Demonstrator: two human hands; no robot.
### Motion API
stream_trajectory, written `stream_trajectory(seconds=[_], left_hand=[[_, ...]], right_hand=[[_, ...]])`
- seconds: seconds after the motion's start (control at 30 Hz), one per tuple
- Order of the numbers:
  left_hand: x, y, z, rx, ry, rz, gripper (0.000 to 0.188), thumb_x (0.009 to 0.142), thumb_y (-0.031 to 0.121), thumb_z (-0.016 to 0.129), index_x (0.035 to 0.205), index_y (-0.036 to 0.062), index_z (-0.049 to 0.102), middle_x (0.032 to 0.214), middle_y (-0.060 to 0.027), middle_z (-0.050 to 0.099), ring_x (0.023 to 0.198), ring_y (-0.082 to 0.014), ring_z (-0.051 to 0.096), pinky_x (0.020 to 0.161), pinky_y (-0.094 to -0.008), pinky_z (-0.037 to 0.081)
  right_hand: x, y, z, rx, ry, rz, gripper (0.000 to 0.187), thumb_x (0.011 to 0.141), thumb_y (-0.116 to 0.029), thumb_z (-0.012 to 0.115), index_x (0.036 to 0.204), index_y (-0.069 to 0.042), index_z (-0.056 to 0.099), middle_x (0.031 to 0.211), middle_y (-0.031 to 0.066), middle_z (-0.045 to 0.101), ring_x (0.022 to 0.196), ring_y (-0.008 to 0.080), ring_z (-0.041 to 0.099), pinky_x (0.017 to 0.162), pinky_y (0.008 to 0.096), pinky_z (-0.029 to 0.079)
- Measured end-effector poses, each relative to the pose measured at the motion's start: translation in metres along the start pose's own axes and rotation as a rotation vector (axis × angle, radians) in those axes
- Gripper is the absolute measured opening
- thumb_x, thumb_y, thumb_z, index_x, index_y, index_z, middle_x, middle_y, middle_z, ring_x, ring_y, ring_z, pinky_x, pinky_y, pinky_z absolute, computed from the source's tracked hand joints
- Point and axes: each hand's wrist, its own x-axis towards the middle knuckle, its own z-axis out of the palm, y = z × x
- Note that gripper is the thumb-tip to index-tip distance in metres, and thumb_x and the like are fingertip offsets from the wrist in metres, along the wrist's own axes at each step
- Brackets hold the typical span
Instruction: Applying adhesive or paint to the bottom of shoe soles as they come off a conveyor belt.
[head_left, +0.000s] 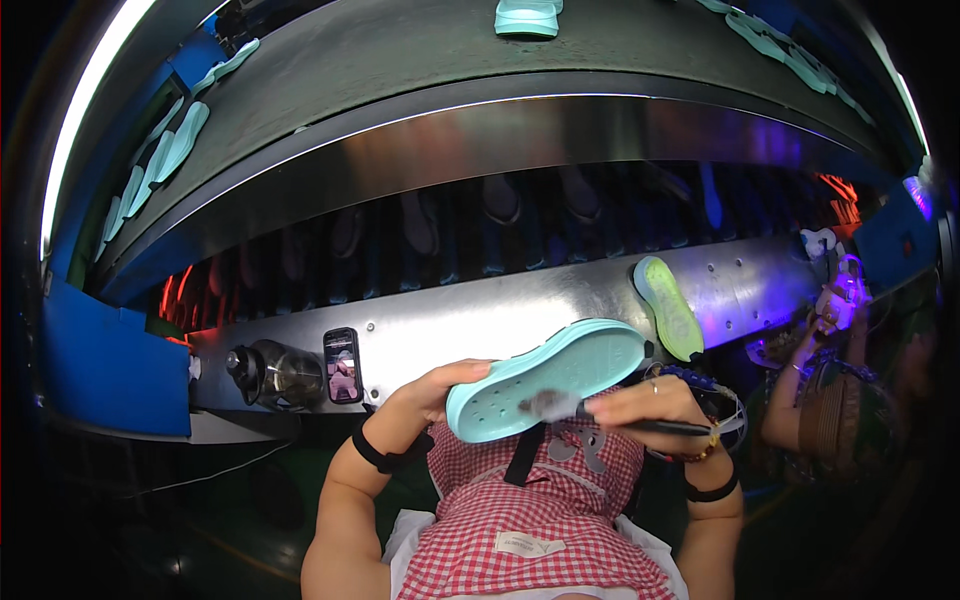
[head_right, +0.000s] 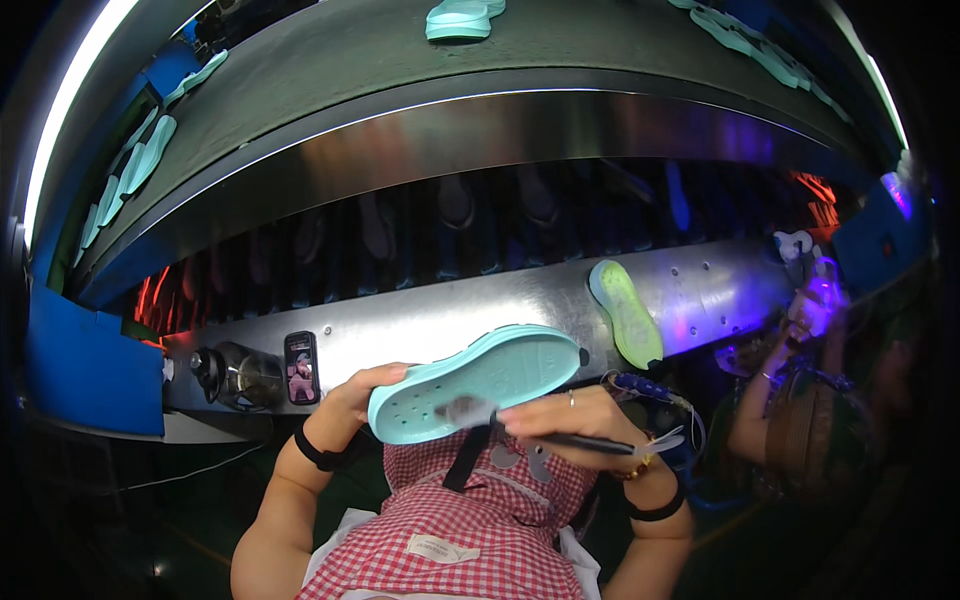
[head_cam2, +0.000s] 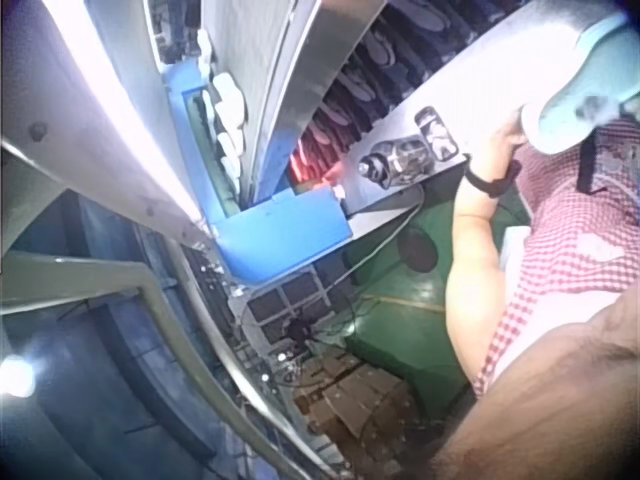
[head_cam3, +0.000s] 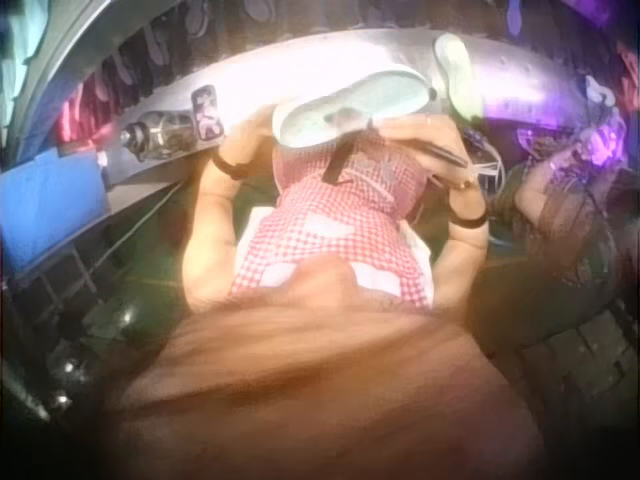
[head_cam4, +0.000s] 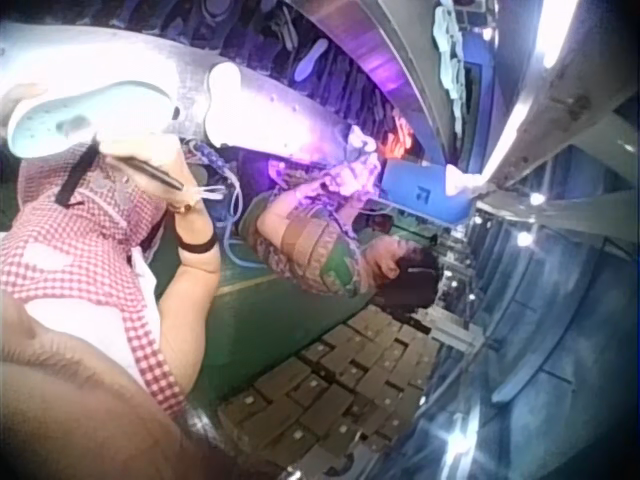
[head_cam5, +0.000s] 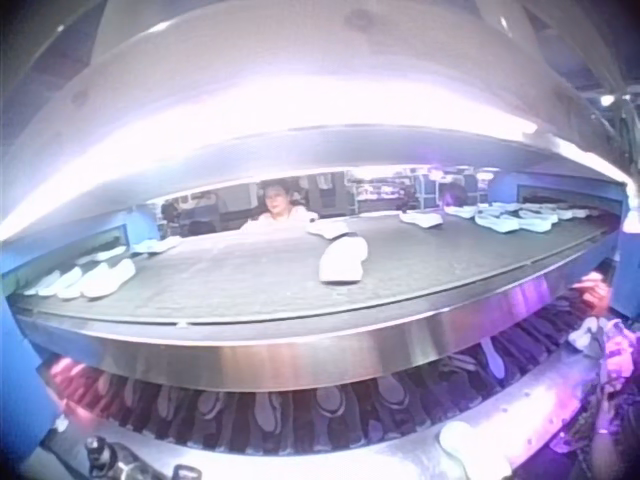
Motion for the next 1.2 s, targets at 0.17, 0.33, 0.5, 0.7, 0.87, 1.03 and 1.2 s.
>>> stream_trajectory(seconds=[0.17,0.33,0.5,0.7,0.87,1.03,1.2], left_hand=[[-0.015,0.008,0.01,0.095,-0.011,0.236,0.062,0.075,0.029,0.052,0.123,-0.0083,0.04,0.118,-0.0233,0.049,0.1,-0.026,0.055,0.087,-0.0328,0.042],[-0.029,0.005,0.026,0.101,0.341,0.253,0.064,0.075,0.033,0.053,0.121,-0.0088,0.041,0.116,-0.0236,0.05,0.101,-0.0265,0.054,0.087,-0.0319,0.042],[-0.018,0.012,0.005,-0.037,0.236,0.297,0.067,0.079,0.046,0.044,0.121,-0.0061,0.042,0.12,-0.0205,0.048,0.106,-0.0291,0.051,0.091,-0.0371,0.039],[0.049,-0.025,-0.007,-0.453,-0.1,0.477,0.088,0.076,0.073,0.017,0.132,0.006,0.028,0.13,-0.0193,0.038,0.12,-0.0358,0.036,0.097,-0.051,0.031],[0.072,-0.044,0.007,-0.516,0.128,0.527,0.093,0.073,0.077,0.013,0.128,0.0043,0.033,0.119,-0.02,0.046,0.109,-0.034,0.046,0.094,-0.0487,0.036],[0.068,-0.032,0.007,-0.496,0.348,0.56,0.092,0.072,0.078,0.015,0.12,0.0036,0.042,0.109,-0.0185,0.052,0.106,-0.033,0.048,0.091,-0.0479,0.039],[0.057,-0.025,0.003,-0.512,0.114,0.643,0.09,0.073,0.077,0.015,0.119,0.0036,0.041,0.106,-0.0181,0.053,0.103,-0.033,0.05,0.091,-0.0481,0.038]], right_hand=[[-0.003,0.002,0.001,0.096,-0.16,0.1,0.024,0.069,0.002,0.065,0.093,-0.003,0.064,0.097,0.0139,0.063,0.09,0.0245,0.062,0.078,0.0282,0.05],[-0.003,0.002,0.003,-0.014,0.15,0.121,0.02,0.069,0.002,0.065,0.089,-0.001,0.064,0.095,0.0132,0.064,0.085,0.0229,0.063,0.075,0.0288,0.052],[-0.006,-0.005,0.009,-0.031,-0.086,0.079,0.024,0.064,-0.002,0.071,0.087,-0.003,0.065,0.091,0.0101,0.065,0.08,0.0221,0.064,0.069,0.0267,0.051],[0.002,0.011,0.03,0.045,0.235,0.343,0.022,0.065,0.001,0.069,0.087,0.0,0.064,0.086,0.0124,0.064,0.08,0.019,0.062,0.071,0.0258,0.049],[0.016,0.042,0.05,0.144,0.461,0.371,0.018,0.069,-0.002,0.067,0.088,0.0,0.064,0.088,0.0124,0.064,0.078,0.0172,0.062,0.07,0.0255,0.049],[0.014,0.03,0.055,-0.34,0.108,0.046,0.018,0.062,-0.003,0.069,0.079,-0.004,0.064,0.082,0.0077,0.065,0.079,0.0224,0.062,0.07,0.0304,0.048],[0.017,0.01,0.043,-0.09,0.028,0.069,0.02,0.064,-0.005,0.069,0.083,-0.004,0.064,0.082,0.0101,0.064,0.077,0.0222,0.062,0.068,0.03,0.049]])
